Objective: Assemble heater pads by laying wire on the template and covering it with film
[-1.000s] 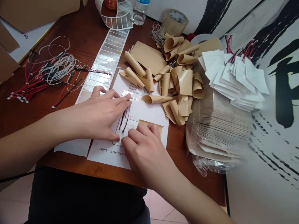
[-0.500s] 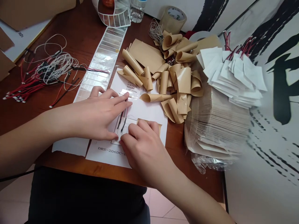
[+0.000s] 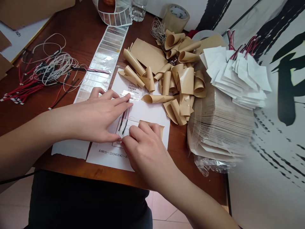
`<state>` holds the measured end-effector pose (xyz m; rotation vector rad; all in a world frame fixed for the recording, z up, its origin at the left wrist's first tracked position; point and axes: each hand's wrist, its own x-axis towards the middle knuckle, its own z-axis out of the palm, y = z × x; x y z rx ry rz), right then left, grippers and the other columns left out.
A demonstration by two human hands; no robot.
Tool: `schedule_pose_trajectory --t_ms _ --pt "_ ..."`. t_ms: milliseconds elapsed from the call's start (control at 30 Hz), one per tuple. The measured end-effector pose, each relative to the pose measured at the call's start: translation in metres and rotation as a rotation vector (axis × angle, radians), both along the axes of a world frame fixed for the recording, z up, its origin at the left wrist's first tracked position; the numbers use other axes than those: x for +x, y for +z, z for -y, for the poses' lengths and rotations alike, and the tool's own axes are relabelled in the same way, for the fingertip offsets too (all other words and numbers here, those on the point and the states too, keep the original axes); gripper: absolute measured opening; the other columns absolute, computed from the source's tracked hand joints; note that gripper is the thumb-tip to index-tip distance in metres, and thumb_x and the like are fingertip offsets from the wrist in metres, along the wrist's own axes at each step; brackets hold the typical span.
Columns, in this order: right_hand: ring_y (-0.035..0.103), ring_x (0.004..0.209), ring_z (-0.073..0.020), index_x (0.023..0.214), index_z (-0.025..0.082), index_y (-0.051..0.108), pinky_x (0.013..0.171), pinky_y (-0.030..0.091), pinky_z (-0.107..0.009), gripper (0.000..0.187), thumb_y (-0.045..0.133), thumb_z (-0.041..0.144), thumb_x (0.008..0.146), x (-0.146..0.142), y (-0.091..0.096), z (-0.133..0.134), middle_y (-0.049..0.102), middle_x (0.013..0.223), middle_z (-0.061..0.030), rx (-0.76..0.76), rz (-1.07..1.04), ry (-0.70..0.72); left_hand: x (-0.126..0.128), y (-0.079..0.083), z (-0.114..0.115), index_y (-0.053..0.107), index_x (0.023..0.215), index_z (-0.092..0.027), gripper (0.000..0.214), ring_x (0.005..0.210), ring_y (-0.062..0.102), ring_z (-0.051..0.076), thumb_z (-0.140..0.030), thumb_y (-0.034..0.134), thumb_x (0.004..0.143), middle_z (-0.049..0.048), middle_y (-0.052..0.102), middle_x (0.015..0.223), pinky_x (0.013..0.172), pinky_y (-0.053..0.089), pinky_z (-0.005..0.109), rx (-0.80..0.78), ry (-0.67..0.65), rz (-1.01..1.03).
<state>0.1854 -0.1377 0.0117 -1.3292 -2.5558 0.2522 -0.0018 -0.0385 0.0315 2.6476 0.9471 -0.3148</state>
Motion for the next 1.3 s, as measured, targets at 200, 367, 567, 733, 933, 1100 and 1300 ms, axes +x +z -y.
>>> schedule_pose_trajectory --t_ms 200,367,567,733,933,1100,1300 --pt "0.042 0.078 -0.0184 0.082 0.018 0.071 0.077 0.030 -0.035 0.022 0.057 0.010 0.098 0.0001 0.0007 -0.0009 0.052 0.073 -0.0017 -0.014 0.000 0.007 0.0007 -0.0034 0.0023 0.044 0.152 -0.012 0.091 0.141 0.038 0.044 -0.057 0.067 0.078 0.0210 0.027 0.170 0.114 0.026 0.063 0.021 -0.004 0.005" --pt "0.042 0.078 -0.0185 0.083 0.018 0.072 0.077 0.031 -0.035 0.022 0.057 0.008 0.097 -0.0005 0.0006 -0.0009 0.052 0.072 -0.0014 -0.020 -0.003 0.009 0.0018 -0.0023 0.0025 0.043 0.152 -0.010 0.091 0.140 0.038 0.044 -0.055 0.068 0.078 0.0222 0.028 0.169 0.114 0.026 0.064 0.017 -0.006 0.001" --pt "0.042 0.077 -0.0185 0.086 0.018 0.072 0.077 0.030 -0.035 0.021 0.058 0.006 0.095 0.0002 -0.0006 -0.0013 0.052 0.072 -0.0015 -0.013 -0.004 0.010 0.0023 -0.0014 0.0021 0.042 0.154 -0.012 0.091 0.142 0.037 0.043 -0.057 0.066 0.079 0.0205 0.026 0.171 0.116 0.024 0.063 -0.006 0.004 -0.007" --pt "0.042 0.078 -0.0188 0.086 0.018 0.072 0.076 0.030 -0.035 0.022 0.057 0.003 0.093 0.0014 -0.0006 -0.0010 0.052 0.072 -0.0012 -0.020 -0.003 0.021 0.0026 -0.0017 0.0029 0.039 0.156 -0.013 0.092 0.143 0.035 0.043 -0.057 0.065 0.079 0.0198 0.023 0.172 0.117 0.022 0.063 -0.011 0.016 -0.015" --pt "0.042 0.078 -0.0190 0.087 0.017 0.072 0.076 0.030 -0.035 0.020 0.059 0.003 0.093 0.0023 0.0004 -0.0018 0.054 0.073 -0.0013 -0.018 -0.003 0.038 0.0027 -0.0029 0.0032 0.038 0.157 -0.012 0.094 0.143 0.034 0.045 -0.056 0.065 0.079 0.0191 0.022 0.172 0.117 0.021 0.062 -0.004 0.020 -0.010" --pt "0.043 0.077 -0.0189 0.087 0.017 0.072 0.075 0.030 -0.035 0.018 0.061 0.004 0.093 0.0027 0.0000 -0.0028 0.054 0.073 -0.0012 -0.020 0.003 0.040 0.0036 -0.0017 0.0049 0.040 0.154 -0.013 0.092 0.141 0.038 0.043 -0.055 0.067 0.078 0.0199 0.025 0.171 0.116 0.025 0.061 0.022 0.019 -0.020" --pt "0.045 0.079 -0.0193 0.090 0.017 0.073 0.076 0.030 -0.036 0.015 0.062 0.009 0.096 0.0020 0.0014 -0.0035 0.055 0.076 -0.0016 -0.059 0.005 0.019 0.0050 -0.0026 0.0071 0.042 0.153 -0.010 0.089 0.140 0.039 0.043 -0.053 0.067 0.080 0.0227 0.027 0.170 0.114 0.027 0.063 0.049 0.005 -0.015"
